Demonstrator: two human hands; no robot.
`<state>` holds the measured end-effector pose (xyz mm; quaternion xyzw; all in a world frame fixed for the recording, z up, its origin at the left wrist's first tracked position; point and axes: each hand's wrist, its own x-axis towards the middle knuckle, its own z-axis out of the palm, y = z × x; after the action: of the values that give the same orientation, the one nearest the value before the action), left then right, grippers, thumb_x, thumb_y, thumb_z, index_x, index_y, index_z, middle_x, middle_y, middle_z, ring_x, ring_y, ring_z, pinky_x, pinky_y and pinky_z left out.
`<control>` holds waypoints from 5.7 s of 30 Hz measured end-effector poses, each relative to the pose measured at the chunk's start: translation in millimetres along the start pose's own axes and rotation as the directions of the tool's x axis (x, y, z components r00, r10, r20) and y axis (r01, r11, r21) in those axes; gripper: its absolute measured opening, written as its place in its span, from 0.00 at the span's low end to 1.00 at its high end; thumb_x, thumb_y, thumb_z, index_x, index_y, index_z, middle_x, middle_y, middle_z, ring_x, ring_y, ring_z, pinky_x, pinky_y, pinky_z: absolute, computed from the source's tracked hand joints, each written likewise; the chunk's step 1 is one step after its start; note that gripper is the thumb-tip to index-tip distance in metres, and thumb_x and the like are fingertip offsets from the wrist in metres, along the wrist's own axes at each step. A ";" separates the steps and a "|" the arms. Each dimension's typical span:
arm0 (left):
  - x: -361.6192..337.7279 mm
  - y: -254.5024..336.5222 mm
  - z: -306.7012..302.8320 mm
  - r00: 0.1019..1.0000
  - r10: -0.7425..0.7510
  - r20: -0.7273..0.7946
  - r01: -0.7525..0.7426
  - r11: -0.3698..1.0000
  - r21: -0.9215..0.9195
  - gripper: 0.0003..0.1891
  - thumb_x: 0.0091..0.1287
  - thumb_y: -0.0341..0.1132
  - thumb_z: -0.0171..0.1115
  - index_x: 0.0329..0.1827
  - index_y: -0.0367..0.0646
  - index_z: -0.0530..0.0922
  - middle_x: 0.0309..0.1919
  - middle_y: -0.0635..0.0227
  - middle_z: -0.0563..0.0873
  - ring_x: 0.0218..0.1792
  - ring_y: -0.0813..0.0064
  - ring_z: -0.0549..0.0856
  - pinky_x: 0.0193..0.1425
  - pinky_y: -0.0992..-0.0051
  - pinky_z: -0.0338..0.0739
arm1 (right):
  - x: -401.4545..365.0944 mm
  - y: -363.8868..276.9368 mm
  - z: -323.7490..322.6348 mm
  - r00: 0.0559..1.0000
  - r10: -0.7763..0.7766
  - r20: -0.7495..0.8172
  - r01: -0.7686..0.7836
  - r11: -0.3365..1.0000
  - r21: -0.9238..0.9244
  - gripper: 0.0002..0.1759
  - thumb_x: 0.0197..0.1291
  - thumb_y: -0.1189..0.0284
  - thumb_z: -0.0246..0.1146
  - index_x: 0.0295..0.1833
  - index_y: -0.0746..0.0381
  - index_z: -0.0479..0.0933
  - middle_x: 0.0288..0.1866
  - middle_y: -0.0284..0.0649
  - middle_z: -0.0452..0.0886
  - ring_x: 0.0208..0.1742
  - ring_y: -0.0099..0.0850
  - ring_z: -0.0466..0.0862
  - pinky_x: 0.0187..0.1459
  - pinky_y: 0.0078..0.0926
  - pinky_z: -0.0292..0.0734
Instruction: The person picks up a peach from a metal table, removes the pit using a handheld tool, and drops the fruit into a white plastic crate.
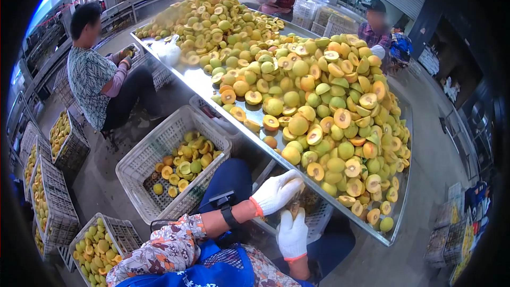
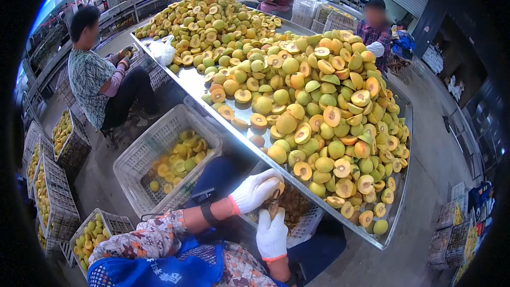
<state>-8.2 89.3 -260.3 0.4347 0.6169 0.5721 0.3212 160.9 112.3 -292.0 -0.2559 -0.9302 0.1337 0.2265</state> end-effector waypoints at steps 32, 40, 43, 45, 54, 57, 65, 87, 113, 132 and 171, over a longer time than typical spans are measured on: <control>-14.9 -21.2 13.2 0.989 -0.082 0.120 0.091 0.994 -0.064 0.13 0.79 0.41 0.56 0.56 0.42 0.79 0.40 0.62 0.88 0.41 0.71 0.88 0.50 0.69 0.82 | 1.9 -11.3 -34.1 0.547 0.338 0.766 -0.768 -0.161 0.620 0.06 0.78 0.64 0.54 0.48 0.52 0.66 0.22 0.29 0.63 0.14 0.19 0.61 0.15 0.19 0.54; -9.5 -36.7 7.4 0.944 -0.136 0.302 0.174 0.979 -0.105 0.14 0.78 0.39 0.55 0.59 0.42 0.79 0.46 0.66 0.86 0.52 0.75 0.84 0.61 0.71 0.77 | -12.0 10.5 -36.0 0.540 0.053 0.840 -0.771 -0.368 0.520 0.10 0.80 0.57 0.54 0.50 0.52 0.70 0.20 0.29 0.62 0.12 0.20 0.57 0.16 0.20 0.53; -10.4 -41.5 6.3 0.950 0.044 0.309 0.031 0.972 -0.235 0.15 0.79 0.41 0.56 0.61 0.42 0.78 0.45 0.66 0.87 0.47 0.76 0.85 0.58 0.70 0.79 | -16.0 18.8 -34.6 0.557 -0.184 0.810 -0.744 -0.543 0.388 0.15 0.81 0.53 0.51 0.51 0.52 0.72 0.20 0.27 0.61 0.12 0.18 0.56 0.17 0.20 0.52; -1.1 -42.4 4.8 0.925 0.129 0.357 -0.027 0.961 -0.276 0.16 0.79 0.41 0.56 0.61 0.42 0.78 0.47 0.66 0.86 0.49 0.76 0.84 0.60 0.70 0.79 | -16.2 21.8 -31.7 0.602 -0.297 0.741 -0.685 -0.668 0.289 0.19 0.82 0.51 0.47 0.52 0.54 0.74 0.19 0.26 0.60 0.12 0.17 0.56 0.18 0.20 0.53; 13.1 -39.2 21.8 0.937 0.210 0.281 0.046 0.721 -0.692 0.30 0.80 0.61 0.50 0.60 0.39 0.79 0.44 0.65 0.87 0.46 0.74 0.86 0.53 0.72 0.80 | 1.5 16.6 -29.6 0.713 -0.367 0.598 -0.610 -0.745 0.270 0.23 0.82 0.49 0.48 0.53 0.59 0.72 0.17 0.25 0.61 0.10 0.13 0.57 0.14 0.17 0.50; 15.8 -19.3 34.1 0.950 -0.274 0.152 0.221 0.242 -0.945 0.32 0.79 0.65 0.47 0.60 0.42 0.77 0.42 0.56 0.86 0.32 0.71 0.83 0.35 0.77 0.79 | 7.6 10.6 -37.7 0.732 -0.400 0.552 -0.646 -0.664 0.376 0.17 0.80 0.53 0.53 0.50 0.56 0.73 0.17 0.27 0.63 0.09 0.17 0.56 0.14 0.17 0.52; 29.2 -28.0 -81.5 0.949 -0.226 -0.219 0.017 0.732 -0.681 0.29 0.81 0.61 0.44 0.62 0.44 0.78 0.36 0.65 0.86 0.25 0.75 0.80 0.24 0.77 0.68 | -22.3 52.0 -14.4 0.536 0.204 0.819 -0.734 -0.367 0.572 0.09 0.79 0.62 0.57 0.46 0.54 0.69 0.22 0.26 0.63 0.15 0.16 0.60 0.15 0.17 0.52; 119.3 -29.4 -46.6 0.997 0.071 -0.011 -0.023 0.453 0.891 0.29 0.59 0.58 0.68 0.52 0.43 0.79 0.43 0.53 0.89 0.45 0.53 0.89 0.50 0.60 0.82 | -29.9 39.5 -2.7 0.504 0.319 0.803 -0.746 -0.307 0.591 0.07 0.78 0.64 0.57 0.46 0.51 0.67 0.22 0.25 0.61 0.16 0.17 0.61 0.16 0.20 0.52; 14.0 -23.2 -6.1 0.991 0.132 0.023 -0.133 0.991 0.025 0.28 0.83 0.49 0.39 0.47 0.35 0.83 0.39 0.63 0.87 0.42 0.74 0.83 0.53 0.74 0.77 | 16.9 -10.9 -37.7 0.966 0.216 0.142 -0.258 0.847 0.464 0.14 0.73 0.67 0.62 0.55 0.63 0.70 0.37 0.60 0.80 0.39 0.63 0.84 0.33 0.56 0.80; 8.0 -1.7 25.7 0.997 0.056 0.060 -0.047 0.989 -0.139 0.17 0.79 0.37 0.56 0.64 0.38 0.76 0.48 0.67 0.86 0.45 0.79 0.82 0.52 0.75 0.80 | 1.4 10.5 -12.8 0.992 0.013 -0.126 0.016 0.973 0.230 0.12 0.72 0.68 0.61 0.56 0.61 0.74 0.34 0.56 0.78 0.34 0.63 0.82 0.38 0.52 0.80; 25.7 -27.3 -27.0 0.960 -0.272 -0.072 0.132 0.664 -0.736 0.32 0.80 0.65 0.40 0.58 0.46 0.78 0.36 0.55 0.87 0.20 0.71 0.75 0.20 0.78 0.61 | -12.6 27.3 -19.1 0.634 0.313 0.707 -0.634 -0.313 0.707 0.12 0.80 0.61 0.56 0.46 0.57 0.70 0.20 0.29 0.66 0.12 0.17 0.59 0.14 0.18 0.53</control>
<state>-47.6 101.9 -280.9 0.1488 0.4109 0.7655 0.4723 191.3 130.9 -289.9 -0.3569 -0.3618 0.8487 0.1466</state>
